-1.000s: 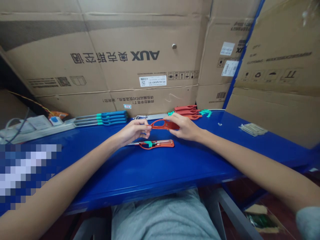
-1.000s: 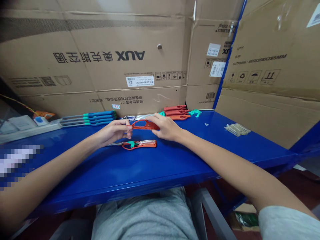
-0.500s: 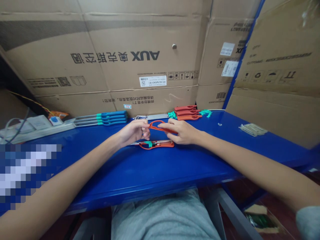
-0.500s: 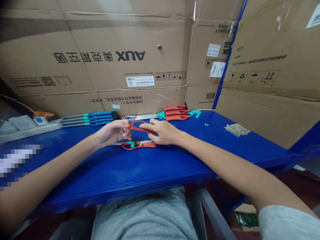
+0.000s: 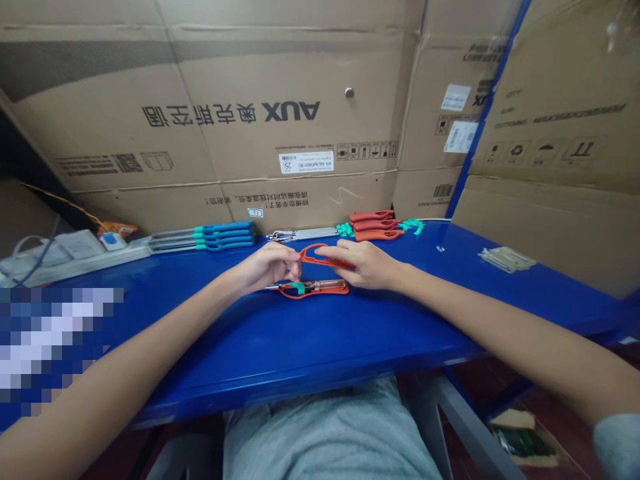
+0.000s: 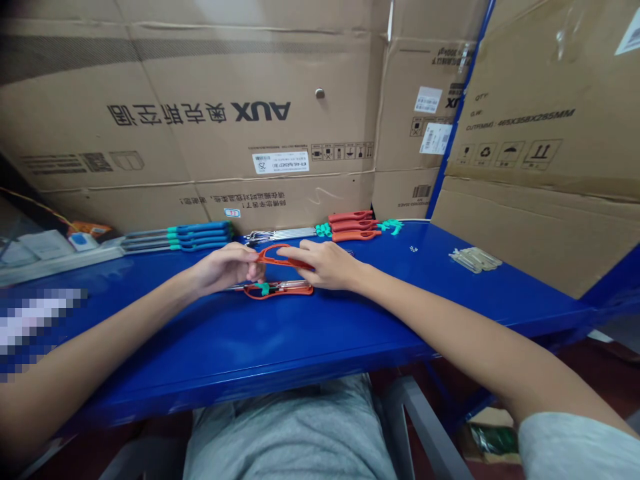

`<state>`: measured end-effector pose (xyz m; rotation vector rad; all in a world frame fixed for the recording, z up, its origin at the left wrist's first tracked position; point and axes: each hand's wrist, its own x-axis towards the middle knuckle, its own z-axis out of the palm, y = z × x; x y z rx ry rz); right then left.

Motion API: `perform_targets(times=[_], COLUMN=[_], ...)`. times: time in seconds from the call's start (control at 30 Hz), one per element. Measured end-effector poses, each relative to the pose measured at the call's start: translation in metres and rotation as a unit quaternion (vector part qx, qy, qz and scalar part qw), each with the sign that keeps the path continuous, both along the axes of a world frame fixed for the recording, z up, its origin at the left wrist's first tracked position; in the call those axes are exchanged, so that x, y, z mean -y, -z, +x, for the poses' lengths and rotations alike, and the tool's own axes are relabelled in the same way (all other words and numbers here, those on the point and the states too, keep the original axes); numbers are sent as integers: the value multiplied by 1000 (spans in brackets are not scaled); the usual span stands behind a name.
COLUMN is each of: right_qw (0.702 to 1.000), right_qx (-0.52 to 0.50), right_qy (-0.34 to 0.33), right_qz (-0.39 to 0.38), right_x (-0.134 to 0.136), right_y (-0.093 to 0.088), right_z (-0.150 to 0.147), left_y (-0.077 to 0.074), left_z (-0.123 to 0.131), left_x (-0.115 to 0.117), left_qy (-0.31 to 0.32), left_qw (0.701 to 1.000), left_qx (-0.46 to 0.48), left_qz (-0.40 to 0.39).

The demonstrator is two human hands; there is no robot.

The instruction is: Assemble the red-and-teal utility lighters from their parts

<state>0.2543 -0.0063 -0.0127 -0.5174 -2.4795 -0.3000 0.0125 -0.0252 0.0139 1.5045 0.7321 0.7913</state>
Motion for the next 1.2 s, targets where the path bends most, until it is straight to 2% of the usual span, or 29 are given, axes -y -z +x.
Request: perform_targets(times=[0.17,0.43,1.2], right_qw=[1000,999,1000], right_qx=[20,13,9], right_qy=[18,6,-8], right_qz=[11,33,-18], right_x=[1,3,6], right_y=[0,0,-4], right_z=[0,-1,-3], left_y=[-1,-2,-2], left_z=[-1,3,4], left_x=[0,3,5], left_qy=[17,18,4], left_qw=[999,1000,1000], left_qx=[16,6,-10], left_qz=[-23,3,17])
